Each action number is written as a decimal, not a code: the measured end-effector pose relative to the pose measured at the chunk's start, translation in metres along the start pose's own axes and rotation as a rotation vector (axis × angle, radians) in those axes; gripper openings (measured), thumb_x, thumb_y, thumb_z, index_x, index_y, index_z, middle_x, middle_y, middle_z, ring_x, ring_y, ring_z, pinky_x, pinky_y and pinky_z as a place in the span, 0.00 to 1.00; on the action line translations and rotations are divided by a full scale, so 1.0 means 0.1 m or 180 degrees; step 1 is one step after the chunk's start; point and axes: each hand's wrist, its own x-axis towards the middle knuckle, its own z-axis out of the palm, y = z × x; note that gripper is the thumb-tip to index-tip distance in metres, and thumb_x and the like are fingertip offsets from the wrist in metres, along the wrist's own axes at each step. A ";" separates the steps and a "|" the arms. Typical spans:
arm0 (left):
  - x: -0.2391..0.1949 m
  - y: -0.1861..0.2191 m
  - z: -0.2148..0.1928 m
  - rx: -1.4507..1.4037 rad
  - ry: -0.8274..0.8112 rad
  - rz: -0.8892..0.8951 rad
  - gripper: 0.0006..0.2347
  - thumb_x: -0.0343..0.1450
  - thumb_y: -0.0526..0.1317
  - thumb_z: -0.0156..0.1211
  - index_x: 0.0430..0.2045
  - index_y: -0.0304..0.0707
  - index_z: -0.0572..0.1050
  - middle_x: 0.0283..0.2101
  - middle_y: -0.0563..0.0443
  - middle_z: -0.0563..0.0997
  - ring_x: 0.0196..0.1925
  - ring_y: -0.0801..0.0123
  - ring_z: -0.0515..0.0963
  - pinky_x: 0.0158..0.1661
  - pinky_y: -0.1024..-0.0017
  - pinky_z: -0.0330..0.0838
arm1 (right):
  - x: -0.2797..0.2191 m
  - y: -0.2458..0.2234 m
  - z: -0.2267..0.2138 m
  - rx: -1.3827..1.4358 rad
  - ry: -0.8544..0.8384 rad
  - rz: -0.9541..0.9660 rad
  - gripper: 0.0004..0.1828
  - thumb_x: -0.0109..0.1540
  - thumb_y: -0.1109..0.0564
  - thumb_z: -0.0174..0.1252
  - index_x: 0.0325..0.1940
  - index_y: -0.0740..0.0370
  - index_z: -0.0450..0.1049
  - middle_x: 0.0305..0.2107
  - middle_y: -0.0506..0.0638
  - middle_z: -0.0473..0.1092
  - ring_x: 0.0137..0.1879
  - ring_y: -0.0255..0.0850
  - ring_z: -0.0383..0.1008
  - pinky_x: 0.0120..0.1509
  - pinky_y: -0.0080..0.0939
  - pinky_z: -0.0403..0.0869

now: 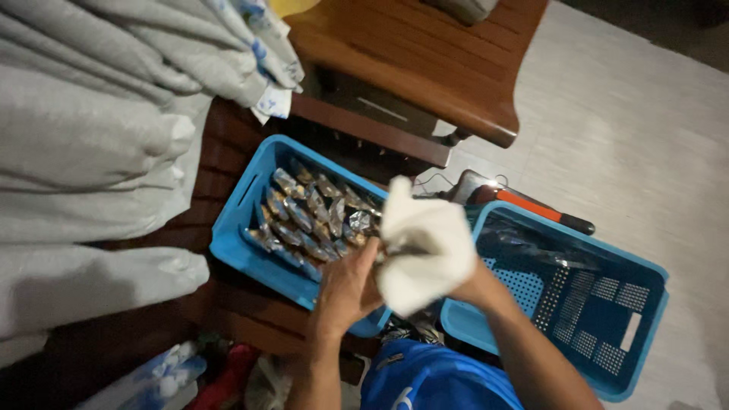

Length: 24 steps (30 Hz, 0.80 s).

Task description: The person seals clear plastic pouches containing nuts using a heat sealer, moves the sealed pouches into a blue crate, and then cleans the workspace with a white cloth.

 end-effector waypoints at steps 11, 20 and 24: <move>-0.13 -0.14 0.25 -0.1813 0.0146 -0.0223 0.19 0.62 0.42 0.75 0.44 0.36 0.77 0.36 0.46 0.86 0.36 0.67 0.85 0.38 0.70 0.79 | -0.26 0.01 -0.15 0.0236 0.0210 0.0446 0.20 0.51 0.57 0.72 0.46 0.61 0.81 0.36 0.56 0.79 0.42 0.49 0.80 0.46 0.45 0.79; 0.03 0.00 0.44 -0.1368 0.0791 0.1207 0.04 0.74 0.32 0.61 0.40 0.36 0.79 0.44 0.47 0.84 0.48 0.68 0.84 0.48 0.71 0.78 | -0.56 0.13 -0.13 -0.0325 0.0003 0.0453 0.20 0.49 0.55 0.70 0.45 0.59 0.80 0.35 0.58 0.78 0.41 0.54 0.79 0.45 0.49 0.77; 0.07 0.18 0.43 -0.1481 0.1002 0.1186 0.08 0.69 0.31 0.63 0.40 0.32 0.76 0.46 0.44 0.80 0.49 0.62 0.81 0.47 0.69 0.78 | -0.49 0.11 -0.05 -0.0505 0.0213 0.0422 0.20 0.50 0.55 0.69 0.46 0.59 0.79 0.35 0.57 0.78 0.41 0.53 0.80 0.44 0.47 0.77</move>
